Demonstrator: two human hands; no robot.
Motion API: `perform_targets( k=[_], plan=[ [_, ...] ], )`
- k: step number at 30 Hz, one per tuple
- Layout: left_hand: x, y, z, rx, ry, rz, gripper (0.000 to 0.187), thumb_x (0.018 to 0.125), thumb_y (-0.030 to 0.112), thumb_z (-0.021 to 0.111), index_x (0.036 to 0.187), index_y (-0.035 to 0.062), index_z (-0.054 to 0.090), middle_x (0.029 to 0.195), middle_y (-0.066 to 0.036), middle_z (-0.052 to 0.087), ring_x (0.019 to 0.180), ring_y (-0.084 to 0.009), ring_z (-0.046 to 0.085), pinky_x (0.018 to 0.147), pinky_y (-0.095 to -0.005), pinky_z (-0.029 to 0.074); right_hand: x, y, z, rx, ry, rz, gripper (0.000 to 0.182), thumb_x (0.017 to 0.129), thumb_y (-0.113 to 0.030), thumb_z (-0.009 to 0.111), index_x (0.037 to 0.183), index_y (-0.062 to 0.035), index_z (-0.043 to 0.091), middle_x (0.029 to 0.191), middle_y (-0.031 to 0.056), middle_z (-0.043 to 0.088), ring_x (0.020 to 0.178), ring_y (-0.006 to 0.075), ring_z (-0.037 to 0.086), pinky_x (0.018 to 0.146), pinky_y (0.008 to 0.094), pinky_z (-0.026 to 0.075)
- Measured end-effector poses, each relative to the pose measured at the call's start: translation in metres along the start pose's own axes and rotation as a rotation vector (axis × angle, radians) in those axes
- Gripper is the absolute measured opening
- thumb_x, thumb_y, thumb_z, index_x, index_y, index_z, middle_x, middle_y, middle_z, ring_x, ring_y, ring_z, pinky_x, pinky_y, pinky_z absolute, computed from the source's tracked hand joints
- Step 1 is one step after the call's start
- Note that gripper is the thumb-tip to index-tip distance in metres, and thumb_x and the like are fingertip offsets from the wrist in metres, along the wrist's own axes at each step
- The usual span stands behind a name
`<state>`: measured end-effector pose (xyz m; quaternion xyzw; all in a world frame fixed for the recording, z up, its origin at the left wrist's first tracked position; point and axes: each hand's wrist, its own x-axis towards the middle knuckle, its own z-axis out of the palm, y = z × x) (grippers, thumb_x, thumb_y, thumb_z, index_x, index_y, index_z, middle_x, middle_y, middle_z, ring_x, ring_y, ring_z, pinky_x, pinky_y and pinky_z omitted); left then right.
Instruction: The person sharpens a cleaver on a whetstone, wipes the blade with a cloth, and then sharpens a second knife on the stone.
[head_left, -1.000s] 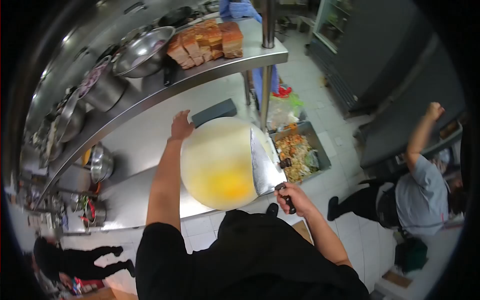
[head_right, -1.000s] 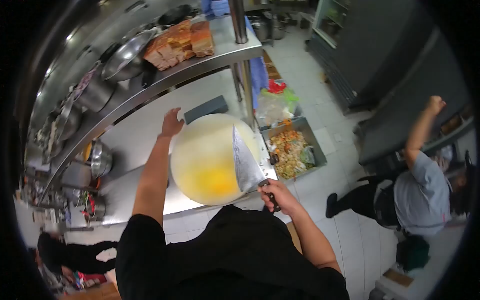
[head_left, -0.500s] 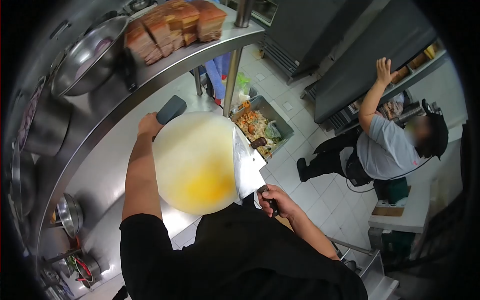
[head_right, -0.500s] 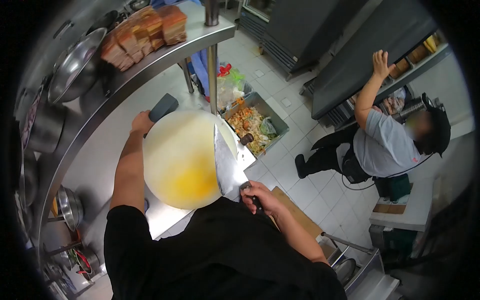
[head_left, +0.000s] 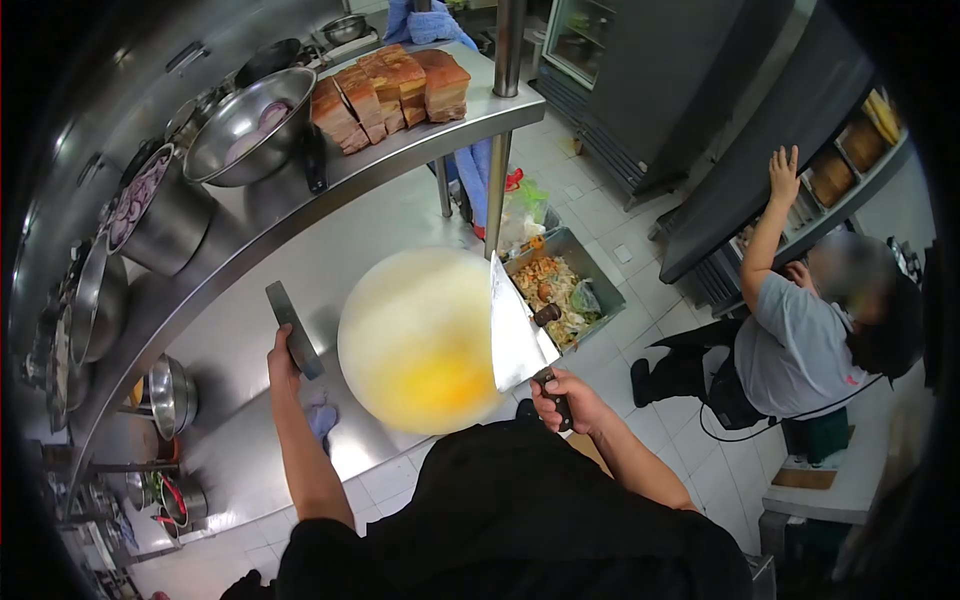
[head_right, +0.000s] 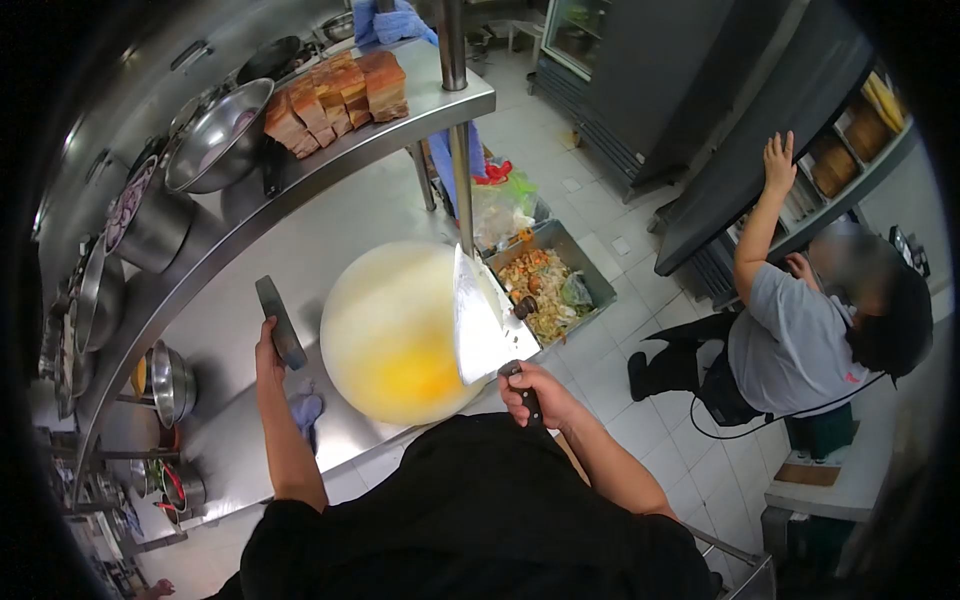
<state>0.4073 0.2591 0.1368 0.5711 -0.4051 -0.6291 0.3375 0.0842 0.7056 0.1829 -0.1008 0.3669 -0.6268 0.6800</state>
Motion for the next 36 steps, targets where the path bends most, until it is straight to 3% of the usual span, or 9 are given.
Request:
perform_targets(
  k=[9,15,18,23,26,29,31,33,36],
  plan=[
    [-0.183,-0.007,0.102,0.92,0.163,0.279,0.068,0.068,0.055,0.077,0.095,-0.0073,0.074,0.093,-0.027,0.075,0.091,-0.0404,0.074,0.083,-0.0448,0.056,0.031,-0.024,-0.008,0.032,-0.141,0.01,0.027,0.089,-0.027,0.063,0.105,-0.0062,0.056,0.074,0.0025,0.053,0.052,0.013,0.051,0.047,0.0312,0.048],
    [-0.221,-0.056,0.181,1.219,0.168,0.507,0.073,0.067,0.061,0.08,0.1,-0.0025,0.067,0.101,-0.022,0.072,0.088,-0.0416,0.071,0.083,-0.0485,0.057,0.039,-0.034,-0.006,-0.031,-0.188,-0.007,0.028,0.088,-0.024,0.062,0.108,-0.0052,0.055,0.075,0.0038,0.053,0.053,0.0132,0.052,0.047,0.0317,0.049],
    [-0.212,-0.043,0.157,1.126,-0.006,0.394,0.08,0.07,0.067,0.079,0.109,-0.001,0.067,0.105,-0.022,0.071,0.093,-0.0406,0.071,0.084,-0.0478,0.057,0.044,-0.032,-0.002,-0.049,-0.209,0.003,0.029,0.087,-0.023,0.062,0.108,-0.0046,0.054,0.076,0.004,0.053,0.054,0.0129,0.052,0.047,0.0317,0.05],
    [-0.145,-0.086,0.025,1.269,0.656,0.514,0.091,0.08,0.07,0.071,0.135,-0.0001,0.058,0.13,-0.027,0.061,0.126,-0.0451,0.055,0.103,-0.054,0.046,0.056,-0.027,0.019,-0.095,-0.254,0.042,0.029,0.086,-0.02,0.063,0.11,-0.0044,0.054,0.075,0.004,0.053,0.055,0.0122,0.052,0.048,0.03,0.05],
    [-0.136,-0.142,-0.026,1.44,0.845,0.1,0.074,0.089,0.057,0.069,0.137,0.0028,0.057,0.143,-0.035,0.05,0.133,-0.0485,0.048,0.111,-0.0548,0.039,0.064,-0.025,0.044,-0.326,-0.272,0.042,0.029,0.089,-0.016,0.062,0.113,-0.0029,0.054,0.076,0.0037,0.053,0.054,0.0109,0.051,0.048,0.0292,0.048],
    [-0.103,-0.16,-0.078,1.185,0.579,0.39,0.06,0.093,0.045,0.069,0.133,0.0014,0.06,0.136,-0.031,0.057,0.125,-0.0433,0.057,0.106,-0.0503,0.044,0.081,-0.018,0.082,-0.689,-0.173,0.104,0.022,0.094,-0.012,0.059,0.114,-0.0026,0.055,0.076,0.002,0.053,0.054,0.0096,0.05,0.047,0.0285,0.045],
    [-0.128,-0.12,-0.058,0.853,0.5,0.181,0.046,0.095,0.034,0.068,0.127,0.0011,0.063,0.126,-0.024,0.064,0.112,-0.0349,0.064,0.098,-0.0451,0.048,0.092,-0.009,0.107,-0.71,-0.182,0.099,0.017,0.098,-0.01,0.055,0.114,-0.0027,0.055,0.075,0.0006,0.053,0.054,0.0085,0.049,0.047,0.028,0.043],
    [-0.157,-0.095,-0.025,0.182,0.469,0.438,0.038,0.096,0.031,0.067,0.12,0.0016,0.065,0.114,-0.016,0.069,0.098,-0.0291,0.067,0.091,-0.0442,0.05,0.106,-0.001,0.13,-0.891,-0.136,0.091,0.02,0.099,-0.016,0.057,0.114,-0.0022,0.056,0.074,-0.0008,0.051,0.055,0.0061,0.047,0.048,0.0265,0.043],
    [-0.212,-0.069,0.039,0.102,0.234,0.43,0.052,0.103,0.034,0.059,0.142,0.0026,0.046,0.14,-0.015,0.052,0.125,-0.0281,0.053,0.108,-0.0406,0.04,0.144,0.042,0.132,-1.196,-0.131,-0.228,0.027,0.099,-0.02,0.056,0.114,0.003,0.055,0.084,0.0153,0.064,0.066,0.0291,0.062,0.06,0.0401,0.051]
  ],
)
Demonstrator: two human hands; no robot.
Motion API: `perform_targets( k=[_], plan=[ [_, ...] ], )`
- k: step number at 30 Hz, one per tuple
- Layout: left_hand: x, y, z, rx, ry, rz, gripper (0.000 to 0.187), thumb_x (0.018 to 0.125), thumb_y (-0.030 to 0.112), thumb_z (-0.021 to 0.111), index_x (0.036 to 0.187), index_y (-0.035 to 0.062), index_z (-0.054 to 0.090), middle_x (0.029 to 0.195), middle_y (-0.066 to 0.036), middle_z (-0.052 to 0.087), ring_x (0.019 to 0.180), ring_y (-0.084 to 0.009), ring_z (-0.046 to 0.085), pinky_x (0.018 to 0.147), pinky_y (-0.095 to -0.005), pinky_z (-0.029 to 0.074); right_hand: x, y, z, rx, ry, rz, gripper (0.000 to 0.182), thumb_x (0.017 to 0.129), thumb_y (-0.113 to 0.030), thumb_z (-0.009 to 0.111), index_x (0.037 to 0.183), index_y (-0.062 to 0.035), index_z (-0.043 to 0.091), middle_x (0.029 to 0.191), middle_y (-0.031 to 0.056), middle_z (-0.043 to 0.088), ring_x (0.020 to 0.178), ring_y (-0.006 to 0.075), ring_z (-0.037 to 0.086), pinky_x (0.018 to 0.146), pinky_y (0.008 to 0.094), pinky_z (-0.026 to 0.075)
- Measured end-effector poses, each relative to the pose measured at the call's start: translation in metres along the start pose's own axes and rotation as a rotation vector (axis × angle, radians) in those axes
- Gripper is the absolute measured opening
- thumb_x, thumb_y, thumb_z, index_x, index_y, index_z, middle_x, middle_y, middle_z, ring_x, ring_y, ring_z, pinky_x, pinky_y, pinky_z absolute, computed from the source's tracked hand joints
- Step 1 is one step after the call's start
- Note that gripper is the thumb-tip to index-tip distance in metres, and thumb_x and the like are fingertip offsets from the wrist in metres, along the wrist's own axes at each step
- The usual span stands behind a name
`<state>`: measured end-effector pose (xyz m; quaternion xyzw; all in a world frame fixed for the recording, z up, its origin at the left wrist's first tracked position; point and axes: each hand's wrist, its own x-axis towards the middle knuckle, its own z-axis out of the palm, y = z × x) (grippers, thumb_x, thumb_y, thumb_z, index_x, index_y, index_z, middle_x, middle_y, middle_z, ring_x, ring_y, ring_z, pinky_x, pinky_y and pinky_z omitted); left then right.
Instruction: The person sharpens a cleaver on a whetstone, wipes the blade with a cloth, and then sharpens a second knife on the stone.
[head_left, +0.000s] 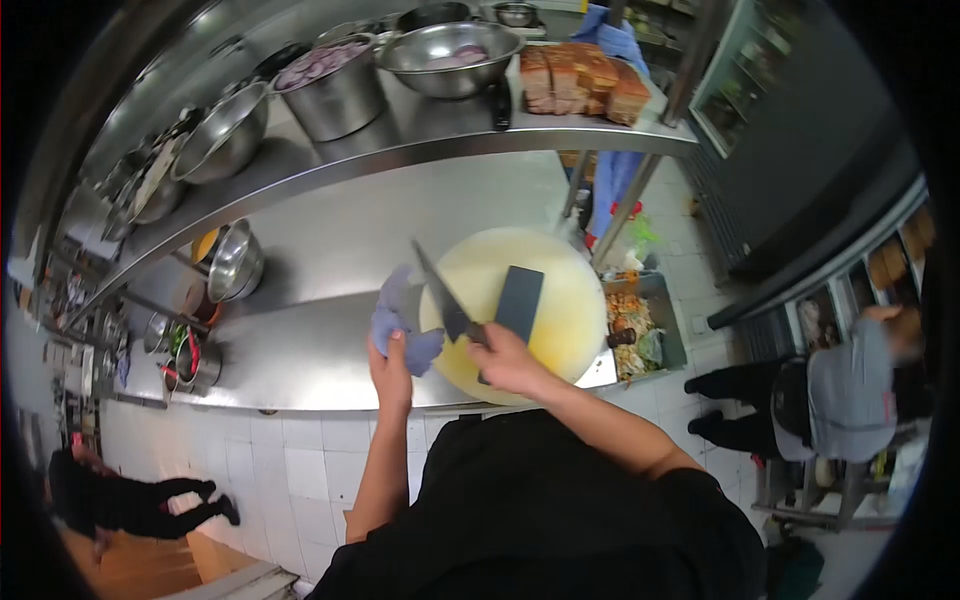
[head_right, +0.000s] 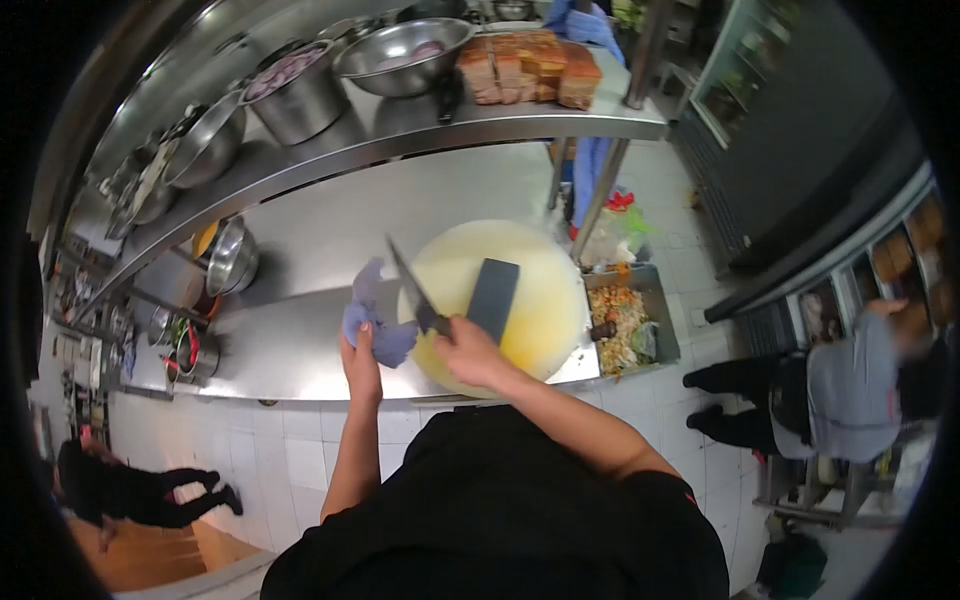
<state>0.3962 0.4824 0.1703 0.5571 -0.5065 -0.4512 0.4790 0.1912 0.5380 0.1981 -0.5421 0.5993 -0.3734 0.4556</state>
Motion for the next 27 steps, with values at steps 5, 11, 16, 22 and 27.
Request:
perform_targets(
  k=[5,11,16,22,27],
  plan=[
    [-0.011,0.009,0.04,-0.023,-0.245,0.196,0.085,0.109,0.049,0.045,0.166,0.0106,-0.005,0.171,-0.014,0.009,0.154,-0.0288,0.019,0.124,-0.0394,0.02,-0.003,-0.044,0.01,-0.216,-0.106,-0.01,0.035,0.098,-0.022,0.056,0.111,0.0108,0.053,0.098,0.0333,0.066,0.093,0.0464,0.067,0.083,0.0496,0.051],
    [0.028,0.032,0.015,-0.157,-0.044,0.169,0.078,0.11,0.045,0.046,0.166,0.01,0.006,0.17,-0.011,0.016,0.154,-0.0269,0.021,0.124,-0.0395,0.022,-0.022,-0.058,-0.023,-0.188,-0.355,-0.096,0.039,0.103,-0.032,0.058,0.111,0.0062,0.053,0.089,0.0242,0.066,0.081,0.0357,0.068,0.075,0.0459,0.053],
    [0.078,0.025,-0.037,-0.136,-0.012,-0.023,0.071,0.105,0.04,0.057,0.161,0.0072,0.028,0.161,-0.02,0.037,0.153,-0.0361,0.028,0.123,-0.0457,0.024,-0.071,-0.01,-0.074,0.331,-0.506,0.073,0.037,0.105,-0.038,0.057,0.105,-0.0005,0.055,0.071,0.004,0.054,0.053,0.0119,0.054,0.05,0.0333,0.045],
    [0.004,0.058,0.028,0.71,-0.391,0.6,0.081,0.097,0.05,0.062,0.156,0.0017,0.037,0.165,-0.032,0.021,0.155,-0.049,0.014,0.123,-0.0649,0.009,-0.126,0.037,-0.129,0.113,-0.062,0.345,0.036,0.109,-0.043,0.049,0.108,-0.0079,0.058,0.07,-0.0006,0.052,0.048,0.0088,0.048,0.043,0.0279,0.041],
    [-0.079,0.054,0.115,0.977,-1.059,0.752,0.088,0.1,0.064,0.044,0.157,-0.003,0.035,0.167,-0.023,0.026,0.158,-0.0395,0.013,0.121,-0.0686,0.0,-0.122,0.063,-0.157,0.115,-0.398,0.57,0.048,0.106,-0.053,0.049,0.11,-0.0083,0.064,0.067,-0.0005,0.051,0.046,0.0089,0.047,0.041,0.028,0.041]
  ],
)
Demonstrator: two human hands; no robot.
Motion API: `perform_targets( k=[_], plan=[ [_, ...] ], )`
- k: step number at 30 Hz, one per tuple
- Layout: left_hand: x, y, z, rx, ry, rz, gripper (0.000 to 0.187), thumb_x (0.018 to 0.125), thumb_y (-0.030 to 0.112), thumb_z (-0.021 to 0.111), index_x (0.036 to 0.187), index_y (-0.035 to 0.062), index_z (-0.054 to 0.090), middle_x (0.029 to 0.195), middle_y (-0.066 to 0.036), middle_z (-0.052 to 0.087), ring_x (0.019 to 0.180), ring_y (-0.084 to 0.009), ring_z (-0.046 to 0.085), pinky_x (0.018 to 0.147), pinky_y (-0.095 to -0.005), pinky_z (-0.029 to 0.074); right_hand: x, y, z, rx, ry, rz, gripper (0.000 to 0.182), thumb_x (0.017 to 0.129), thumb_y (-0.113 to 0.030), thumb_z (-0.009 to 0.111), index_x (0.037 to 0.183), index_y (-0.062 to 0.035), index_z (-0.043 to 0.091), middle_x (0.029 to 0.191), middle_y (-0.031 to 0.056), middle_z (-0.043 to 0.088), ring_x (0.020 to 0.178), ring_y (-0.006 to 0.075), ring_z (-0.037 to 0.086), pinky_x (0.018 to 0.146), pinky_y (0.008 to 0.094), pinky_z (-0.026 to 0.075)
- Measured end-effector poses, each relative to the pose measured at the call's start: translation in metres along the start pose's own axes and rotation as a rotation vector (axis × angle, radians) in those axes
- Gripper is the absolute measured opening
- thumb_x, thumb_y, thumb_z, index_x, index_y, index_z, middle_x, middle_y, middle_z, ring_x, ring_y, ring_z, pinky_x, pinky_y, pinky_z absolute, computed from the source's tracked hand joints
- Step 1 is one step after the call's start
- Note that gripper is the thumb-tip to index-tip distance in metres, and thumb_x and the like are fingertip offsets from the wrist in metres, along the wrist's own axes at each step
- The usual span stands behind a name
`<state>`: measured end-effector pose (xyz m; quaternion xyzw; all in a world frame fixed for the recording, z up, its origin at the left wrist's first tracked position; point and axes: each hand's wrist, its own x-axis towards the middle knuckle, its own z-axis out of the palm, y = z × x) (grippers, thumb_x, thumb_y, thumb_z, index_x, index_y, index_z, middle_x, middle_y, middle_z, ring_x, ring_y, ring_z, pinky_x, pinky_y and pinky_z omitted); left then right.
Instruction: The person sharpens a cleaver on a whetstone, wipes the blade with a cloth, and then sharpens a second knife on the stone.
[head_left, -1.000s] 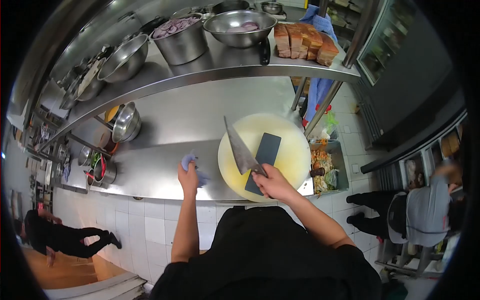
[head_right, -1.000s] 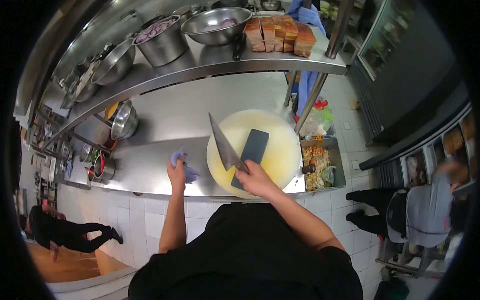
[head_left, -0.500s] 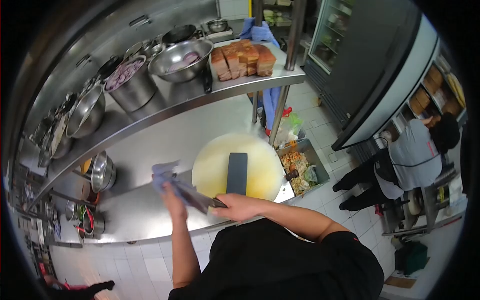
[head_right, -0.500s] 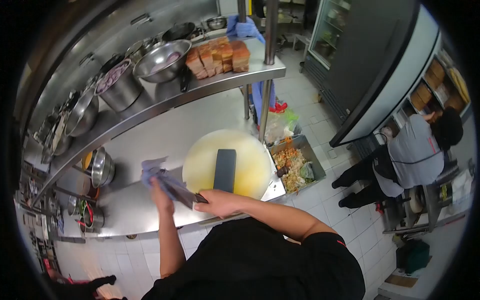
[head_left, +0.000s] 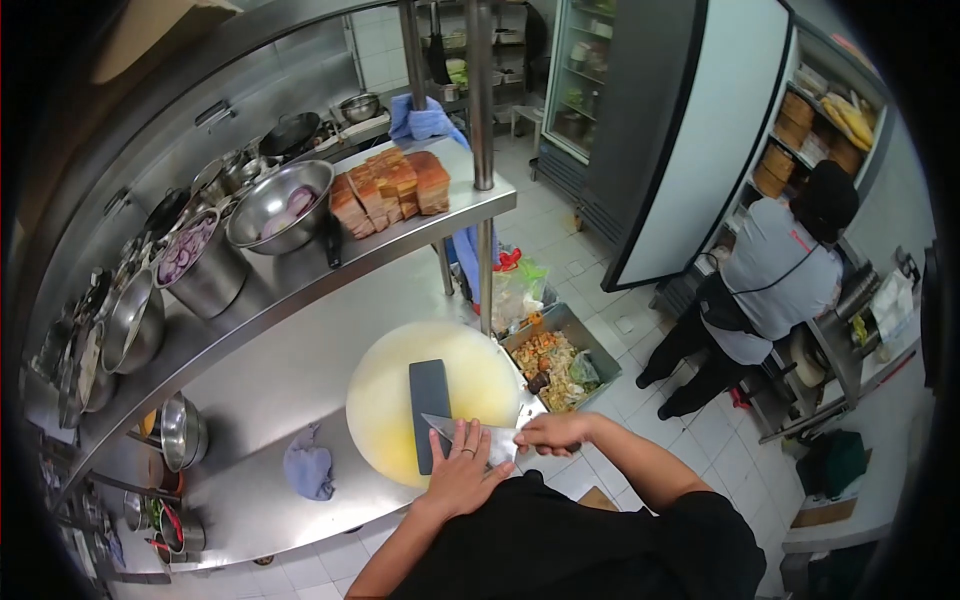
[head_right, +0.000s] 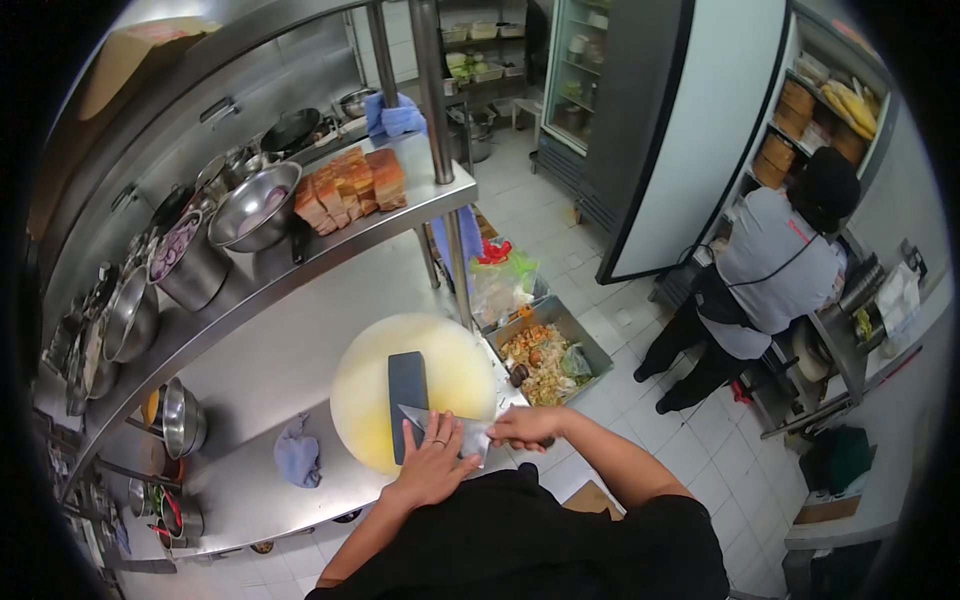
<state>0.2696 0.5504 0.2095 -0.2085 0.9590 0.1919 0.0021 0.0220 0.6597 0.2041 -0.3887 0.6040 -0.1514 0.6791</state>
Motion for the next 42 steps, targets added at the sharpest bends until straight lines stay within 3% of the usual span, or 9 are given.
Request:
perform_targets(
  k=[4,7,15,20,22,29,33,36,42],
  plan=[
    [0.057,-0.032,0.0,0.199,0.009,-0.112,0.091,0.103,0.066,0.03,0.161,-0.0036,0.023,0.171,-0.018,0.017,0.16,-0.0361,0.002,0.121,-0.0678,-0.008,0.064,-0.024,-0.033,-0.231,0.298,-0.289,0.058,0.105,-0.053,0.049,0.088,0.0002,0.065,0.061,0.0062,0.061,0.044,0.0191,0.057,0.044,0.0376,0.048],
    [0.089,-0.055,-0.025,0.171,0.009,-0.168,0.091,0.103,0.065,0.028,0.161,-0.004,0.022,0.172,-0.016,0.016,0.16,-0.0354,0.001,0.121,-0.0676,-0.009,0.106,-0.062,0.0,-0.14,0.688,-0.127,0.054,0.108,-0.047,0.046,0.085,-0.0005,0.064,0.059,0.0081,0.061,0.046,0.019,0.058,0.044,0.0351,0.046],
    [-0.006,-0.005,0.024,0.156,-0.127,0.03,0.107,0.096,0.078,0.031,0.161,-0.0062,0.02,0.17,-0.024,0.014,0.16,-0.0345,0.005,0.121,-0.0678,-0.007,0.016,-0.007,-0.019,-0.271,0.014,-0.13,0.058,0.106,-0.05,0.049,0.087,0.0027,0.064,0.065,0.0081,0.061,0.042,0.0166,0.056,0.042,0.0332,0.048],
    [0.11,-0.061,-0.037,0.151,-0.108,-0.309,0.088,0.105,0.065,0.017,0.163,-0.0015,0.01,0.173,-0.015,0.007,0.161,-0.0306,0.001,0.123,-0.0638,-0.009,0.116,-0.067,-0.021,-0.23,0.667,-0.174,0.066,0.104,-0.052,0.048,0.074,0.0043,0.068,0.061,0.0203,0.066,0.054,0.0328,0.068,0.055,0.0463,0.055],
    [0.11,-0.064,-0.037,0.108,-0.075,-0.284,0.101,0.1,0.075,0.021,0.163,-0.0034,0.014,0.172,-0.018,0.009,0.16,-0.031,0.003,0.122,-0.0636,-0.012,0.119,-0.071,-0.007,-0.068,0.642,-0.153,0.059,0.106,-0.048,0.049,0.092,0.0067,0.066,0.061,0.0176,0.064,0.05,0.0299,0.064,0.05,0.0436,0.051],
    [-0.002,-0.009,0.022,0.154,-0.073,-0.011,0.112,0.093,0.08,0.037,0.161,-0.0065,0.018,0.17,-0.023,0.015,0.16,-0.0349,0.006,0.121,-0.0677,-0.008,0.04,-0.006,-0.021,-0.342,0.035,-0.219,0.061,0.106,-0.056,0.047,0.091,-0.0005,0.067,0.059,0.0051,0.054,0.047,0.0165,0.06,0.043,0.0333,0.049],
    [0.108,-0.073,-0.023,0.14,0.009,-0.283,0.098,0.1,0.073,0.024,0.164,-0.0008,0.013,0.173,-0.015,0.011,0.16,-0.0306,0.005,0.123,-0.0632,-0.009,0.134,-0.06,-0.038,-0.354,0.615,-0.239,0.062,0.104,-0.047,0.05,0.097,0.0104,0.07,0.08,0.0294,0.071,0.072,0.0418,0.073,0.069,0.0468,0.058],
    [0.117,-0.087,-0.032,0.167,-0.035,-0.31,0.099,0.1,0.074,0.025,0.163,-0.0021,0.014,0.173,-0.016,0.011,0.161,-0.0305,0.004,0.123,-0.0636,-0.009,0.152,-0.069,-0.015,-0.153,0.768,-0.237,0.06,0.104,-0.045,0.05,0.099,0.0114,0.07,0.082,0.029,0.072,0.078,0.0425,0.073,0.074,0.0471,0.058],
    [-0.001,-0.013,0.012,0.186,-0.062,-0.043,0.111,0.093,0.079,0.037,0.162,-0.0046,0.016,0.171,-0.023,0.012,0.16,-0.0349,0.004,0.122,-0.066,-0.007,0.071,0.013,-0.015,-0.528,0.347,-0.604,0.062,0.103,-0.051,0.051,0.112,0.0078,0.068,0.087,0.0268,0.073,0.076,0.0396,0.072,0.076,0.0469,0.058]
  ],
)
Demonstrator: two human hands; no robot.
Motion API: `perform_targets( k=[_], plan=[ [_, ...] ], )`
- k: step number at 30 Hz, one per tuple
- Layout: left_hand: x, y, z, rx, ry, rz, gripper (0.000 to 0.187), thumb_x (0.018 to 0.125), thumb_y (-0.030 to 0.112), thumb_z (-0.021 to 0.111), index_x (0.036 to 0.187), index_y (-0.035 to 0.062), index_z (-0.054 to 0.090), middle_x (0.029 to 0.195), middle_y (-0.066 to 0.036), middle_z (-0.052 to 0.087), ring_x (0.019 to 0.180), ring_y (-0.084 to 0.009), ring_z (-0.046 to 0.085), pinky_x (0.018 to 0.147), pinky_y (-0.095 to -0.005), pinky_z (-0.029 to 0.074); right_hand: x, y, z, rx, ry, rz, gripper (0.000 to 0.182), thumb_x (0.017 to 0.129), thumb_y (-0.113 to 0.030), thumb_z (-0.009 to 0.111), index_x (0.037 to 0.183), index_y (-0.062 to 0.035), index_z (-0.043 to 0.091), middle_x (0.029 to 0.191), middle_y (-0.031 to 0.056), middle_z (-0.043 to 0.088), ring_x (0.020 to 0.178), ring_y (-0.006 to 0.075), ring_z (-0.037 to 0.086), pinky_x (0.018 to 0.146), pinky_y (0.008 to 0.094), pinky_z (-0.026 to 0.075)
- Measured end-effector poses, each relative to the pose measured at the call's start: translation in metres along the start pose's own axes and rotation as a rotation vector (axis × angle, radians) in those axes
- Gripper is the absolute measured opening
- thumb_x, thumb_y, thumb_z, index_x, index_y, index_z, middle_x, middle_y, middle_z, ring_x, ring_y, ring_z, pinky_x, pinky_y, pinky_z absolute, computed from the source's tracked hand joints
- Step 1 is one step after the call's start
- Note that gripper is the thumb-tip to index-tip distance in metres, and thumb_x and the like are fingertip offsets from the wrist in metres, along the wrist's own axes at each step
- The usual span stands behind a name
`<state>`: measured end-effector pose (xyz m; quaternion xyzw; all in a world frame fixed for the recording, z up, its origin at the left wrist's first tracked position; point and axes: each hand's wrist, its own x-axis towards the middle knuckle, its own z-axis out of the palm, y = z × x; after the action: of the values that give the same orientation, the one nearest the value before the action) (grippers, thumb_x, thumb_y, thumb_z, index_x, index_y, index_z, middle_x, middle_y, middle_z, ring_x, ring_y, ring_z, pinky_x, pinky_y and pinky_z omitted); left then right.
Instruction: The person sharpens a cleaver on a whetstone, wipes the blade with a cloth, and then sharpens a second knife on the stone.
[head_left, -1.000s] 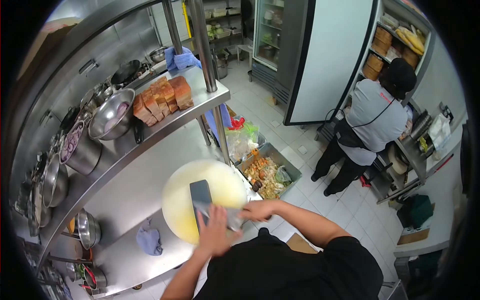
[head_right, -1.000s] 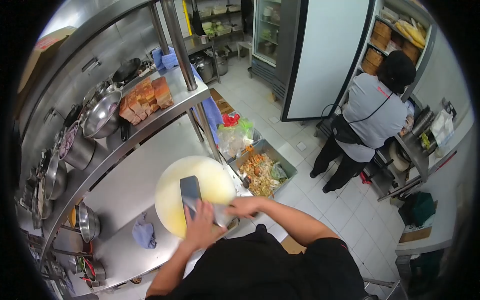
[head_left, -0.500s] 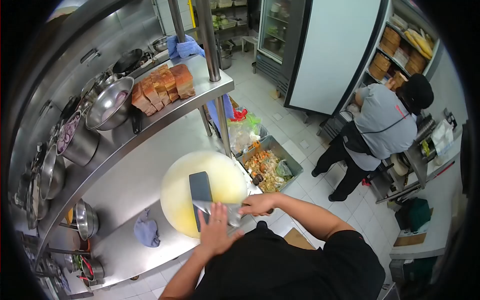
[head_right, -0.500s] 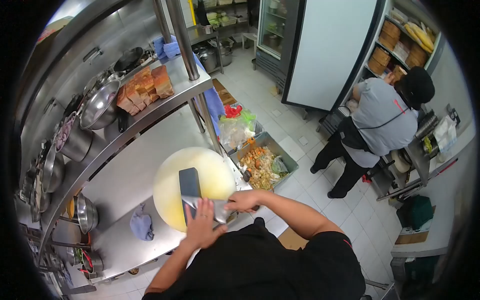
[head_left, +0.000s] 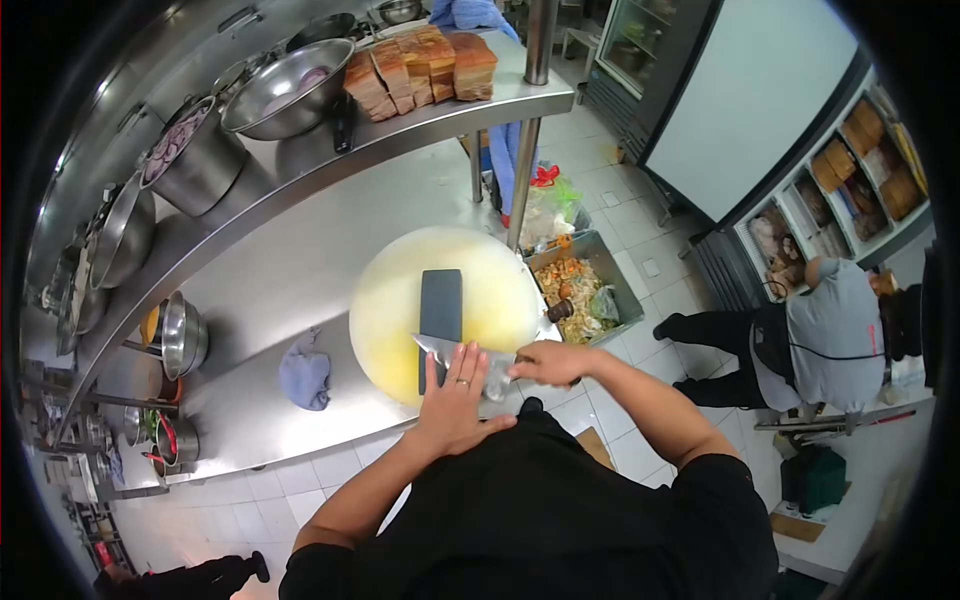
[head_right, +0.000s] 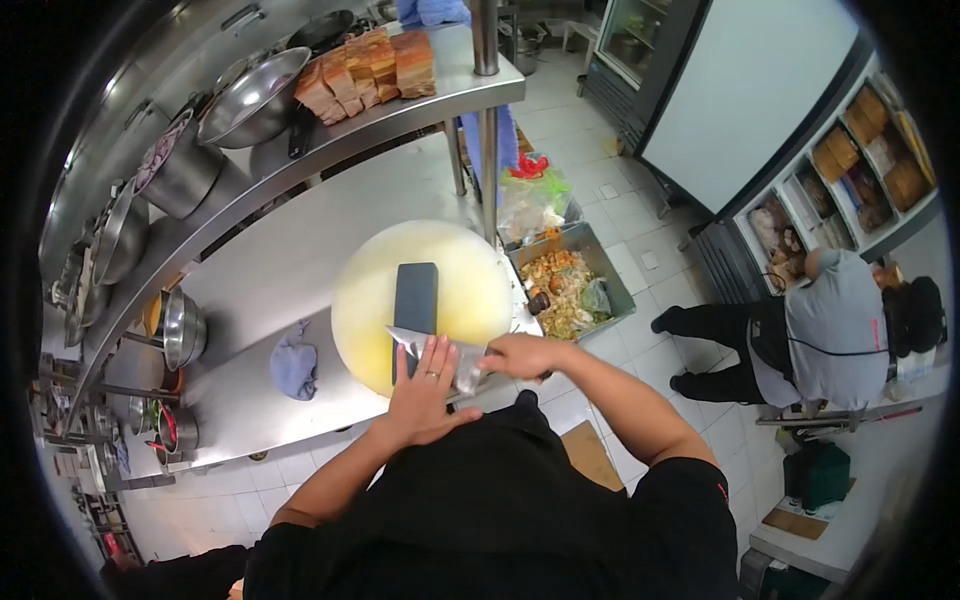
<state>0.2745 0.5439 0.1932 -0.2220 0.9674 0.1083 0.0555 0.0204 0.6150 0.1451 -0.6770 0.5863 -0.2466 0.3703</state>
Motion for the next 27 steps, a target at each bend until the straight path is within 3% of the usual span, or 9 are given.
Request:
perform_targets(
  k=[1,2,8,13,15,16,19,22,27],
  plan=[
    [-0.007,0.004,0.001,-0.024,-0.028,0.013,0.111,0.093,0.08,0.038,0.162,-0.0047,0.016,0.171,-0.024,0.012,0.16,-0.0356,0.004,0.122,-0.0663,-0.007,0.003,0.014,0.006,-0.095,0.029,-0.174,0.062,0.103,-0.052,0.052,0.115,0.0066,0.068,0.085,0.0248,0.073,0.073,0.0379,0.072,0.075,0.0471,0.058],
    [0.011,-0.008,0.005,0.035,0.035,-0.048,0.11,0.094,0.079,0.037,0.162,-0.0047,0.017,0.171,-0.023,0.012,0.16,-0.0347,0.005,0.122,-0.066,-0.007,0.023,-0.028,-0.037,-0.004,-0.27,0.293,0.062,0.102,-0.054,0.053,0.114,0.0048,0.069,0.085,0.0245,0.074,0.071,0.0361,0.073,0.071,0.0461,0.059],
    [0.119,-0.067,-0.044,0.048,0.029,-0.228,0.101,0.099,0.074,0.028,0.162,-0.0038,0.016,0.172,-0.017,0.013,0.16,-0.0288,0.006,0.124,-0.0632,-0.006,0.098,-0.04,0.001,0.306,0.356,0.508,0.045,0.105,-0.037,0.055,0.11,0.0051,0.069,0.069,0.0181,0.068,0.052,0.0268,0.065,0.05,0.0402,0.051],
    [-0.01,0.003,0.013,0.006,0.067,0.006,0.121,0.087,0.087,0.041,0.159,-0.0083,0.023,0.169,-0.026,0.017,0.159,-0.037,0.012,0.121,-0.0681,-0.001,0.002,-0.021,0.001,0.157,-0.008,0.175,0.054,0.105,-0.047,0.052,0.116,0.0034,0.068,0.077,0.0176,0.07,0.053,0.0255,0.065,0.053,0.0393,0.055],
    [-0.009,0.011,0.008,0.028,0.038,-0.028,0.121,0.087,0.087,0.039,0.16,-0.008,0.021,0.169,-0.025,0.016,0.159,-0.0363,0.012,0.122,-0.067,-0.001,0.005,0.038,0.024,-0.165,0.13,-0.309,0.057,0.104,-0.051,0.051,0.115,0.0027,0.068,0.081,0.017,0.071,0.054,0.0242,0.066,0.055,0.0397,0.056],
    [0.018,-0.004,0.008,0.046,0.095,-0.062,0.119,0.089,0.086,0.036,0.16,-0.0074,0.02,0.17,-0.024,0.016,0.159,-0.0355,0.011,0.122,-0.0659,-0.002,0.021,-0.051,-0.04,0.042,-0.297,0.409,0.059,0.103,-0.053,0.053,0.111,0.003,0.069,0.085,0.0202,0.073,0.062,0.0296,0.07,0.063,0.0445,0.057],
    [0.113,-0.06,-0.027,-0.01,0.13,-0.209,0.109,0.095,0.08,0.028,0.161,-0.0056,0.017,0.171,-0.02,0.013,0.16,-0.0335,0.009,0.123,-0.0633,-0.006,0.093,-0.015,-0.016,-0.01,0.306,0.363,0.054,0.102,-0.047,0.054,0.103,0.004,0.071,0.082,0.0248,0.072,0.068,0.0369,0.07,0.068,0.0478,0.056],
    [0.115,-0.062,-0.021,-0.049,0.108,-0.182,0.109,0.095,0.08,0.028,0.161,-0.0064,0.018,0.171,-0.021,0.014,0.16,-0.0341,0.009,0.124,-0.063,-0.006,0.085,-0.05,-0.004,0.271,0.355,0.494,0.051,0.102,-0.044,0.055,0.104,0.0048,0.071,0.085,0.0265,0.072,0.07,0.0378,0.07,0.069,0.0488,0.055],
    [-0.02,0.026,0.004,-0.063,0.001,0.024,0.117,0.09,0.085,0.038,0.158,-0.0088,0.025,0.166,-0.03,0.021,0.157,-0.0395,0.018,0.124,-0.0646,0.002,-0.015,-0.053,-0.021,0.258,-0.226,0.424,0.052,0.104,-0.047,0.053,0.123,0.0001,0.065,0.072,0.0099,0.064,0.051,0.0179,0.061,0.046,0.0348,0.05]
  ],
)
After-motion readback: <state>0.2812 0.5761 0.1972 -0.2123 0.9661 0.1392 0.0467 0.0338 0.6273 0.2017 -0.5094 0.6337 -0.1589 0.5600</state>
